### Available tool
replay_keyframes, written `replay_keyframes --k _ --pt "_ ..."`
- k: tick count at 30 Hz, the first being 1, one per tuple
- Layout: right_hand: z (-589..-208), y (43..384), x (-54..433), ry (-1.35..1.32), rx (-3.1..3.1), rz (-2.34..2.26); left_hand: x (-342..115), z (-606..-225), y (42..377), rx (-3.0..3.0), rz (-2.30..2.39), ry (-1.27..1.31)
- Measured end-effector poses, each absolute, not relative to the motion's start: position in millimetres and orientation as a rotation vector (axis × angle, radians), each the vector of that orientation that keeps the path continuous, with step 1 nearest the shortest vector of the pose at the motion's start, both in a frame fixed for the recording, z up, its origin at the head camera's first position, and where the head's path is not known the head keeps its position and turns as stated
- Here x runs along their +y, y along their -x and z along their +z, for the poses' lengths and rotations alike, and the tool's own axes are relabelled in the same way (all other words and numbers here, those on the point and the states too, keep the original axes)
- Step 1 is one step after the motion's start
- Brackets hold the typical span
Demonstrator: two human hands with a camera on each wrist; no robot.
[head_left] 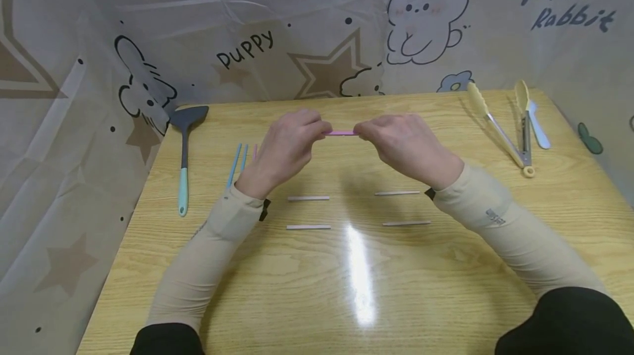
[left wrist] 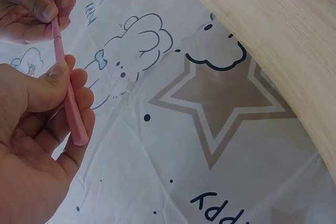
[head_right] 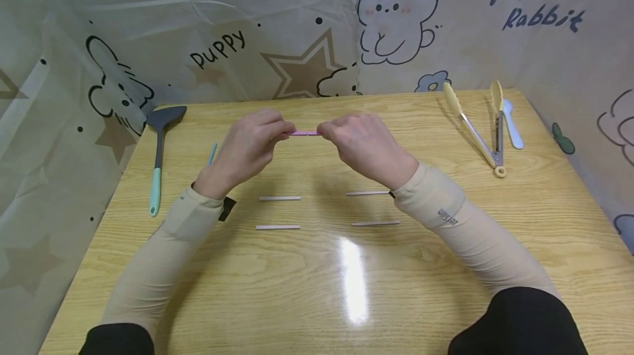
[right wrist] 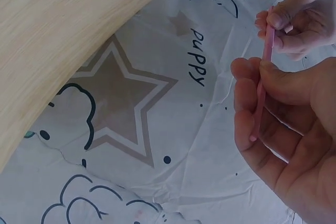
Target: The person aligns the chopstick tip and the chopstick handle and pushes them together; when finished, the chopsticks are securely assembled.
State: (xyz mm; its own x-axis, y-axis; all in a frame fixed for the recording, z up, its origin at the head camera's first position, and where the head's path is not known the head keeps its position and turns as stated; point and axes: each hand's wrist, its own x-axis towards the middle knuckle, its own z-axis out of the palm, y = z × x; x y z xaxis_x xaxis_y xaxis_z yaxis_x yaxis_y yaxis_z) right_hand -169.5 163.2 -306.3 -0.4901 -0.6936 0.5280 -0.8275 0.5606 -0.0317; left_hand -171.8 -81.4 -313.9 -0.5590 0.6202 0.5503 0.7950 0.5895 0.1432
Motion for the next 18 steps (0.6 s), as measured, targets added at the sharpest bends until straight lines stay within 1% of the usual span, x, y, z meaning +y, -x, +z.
replay_keyframes --k 18 --pt "-310.3 171.8 158.4 -1.237 -2.342 0.463 -78.4 -314.4 173.1 -2.358 -0.572 1.172"
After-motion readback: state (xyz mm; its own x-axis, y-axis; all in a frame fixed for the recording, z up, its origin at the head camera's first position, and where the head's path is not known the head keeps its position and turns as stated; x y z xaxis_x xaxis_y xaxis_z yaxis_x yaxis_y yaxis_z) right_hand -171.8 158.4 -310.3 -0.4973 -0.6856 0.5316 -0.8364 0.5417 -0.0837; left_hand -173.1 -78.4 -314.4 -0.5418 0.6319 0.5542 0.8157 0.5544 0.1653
